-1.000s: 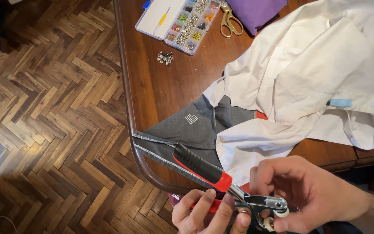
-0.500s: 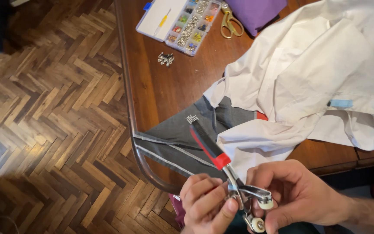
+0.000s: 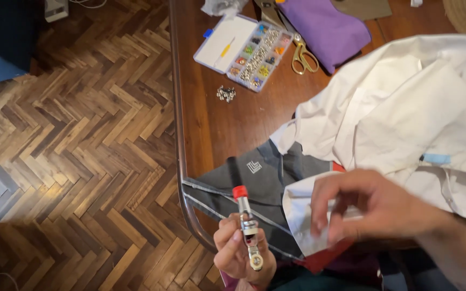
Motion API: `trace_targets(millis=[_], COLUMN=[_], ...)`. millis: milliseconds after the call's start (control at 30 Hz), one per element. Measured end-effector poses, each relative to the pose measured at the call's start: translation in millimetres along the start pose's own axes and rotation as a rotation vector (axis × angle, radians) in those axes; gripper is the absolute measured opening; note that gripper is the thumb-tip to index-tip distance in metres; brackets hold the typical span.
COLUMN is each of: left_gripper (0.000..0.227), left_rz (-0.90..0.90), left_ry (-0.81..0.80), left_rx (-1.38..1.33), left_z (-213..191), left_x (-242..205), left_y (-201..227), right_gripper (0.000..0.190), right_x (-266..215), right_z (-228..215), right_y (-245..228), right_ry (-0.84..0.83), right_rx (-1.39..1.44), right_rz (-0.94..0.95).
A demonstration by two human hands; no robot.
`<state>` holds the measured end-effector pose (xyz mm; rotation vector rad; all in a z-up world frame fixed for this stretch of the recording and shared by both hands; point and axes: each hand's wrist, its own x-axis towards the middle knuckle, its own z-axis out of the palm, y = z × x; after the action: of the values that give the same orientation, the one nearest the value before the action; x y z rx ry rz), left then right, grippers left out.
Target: Attaching snap buttons to a white garment using a hand-held snap press tool
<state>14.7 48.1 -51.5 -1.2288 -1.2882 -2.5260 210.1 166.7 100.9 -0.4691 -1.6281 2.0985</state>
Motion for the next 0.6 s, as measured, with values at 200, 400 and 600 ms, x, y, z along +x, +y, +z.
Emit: trace_targets(millis=[200,400,600], left_gripper=[0.032,0.032,0.025], left_rz=[0.032,0.108,-0.101], left_ry=[0.06,-0.087,-0.215], left_rx=[0.12,0.129,0.094], left_z=[-7,-27,-19], left_x=[-4,-12,-9], left_y=[-30,-55,-46], right_gripper=[0.014,0.012,0.015], right_x=[85,174,242], right_z=[-106,-198,-260], right_y=[-15,-12,28], right_ry=[0.301,0.439,0.358], right_rx=[-0.573,-0.824,-1.375], right_rz=[0.061,0.185,0.048])
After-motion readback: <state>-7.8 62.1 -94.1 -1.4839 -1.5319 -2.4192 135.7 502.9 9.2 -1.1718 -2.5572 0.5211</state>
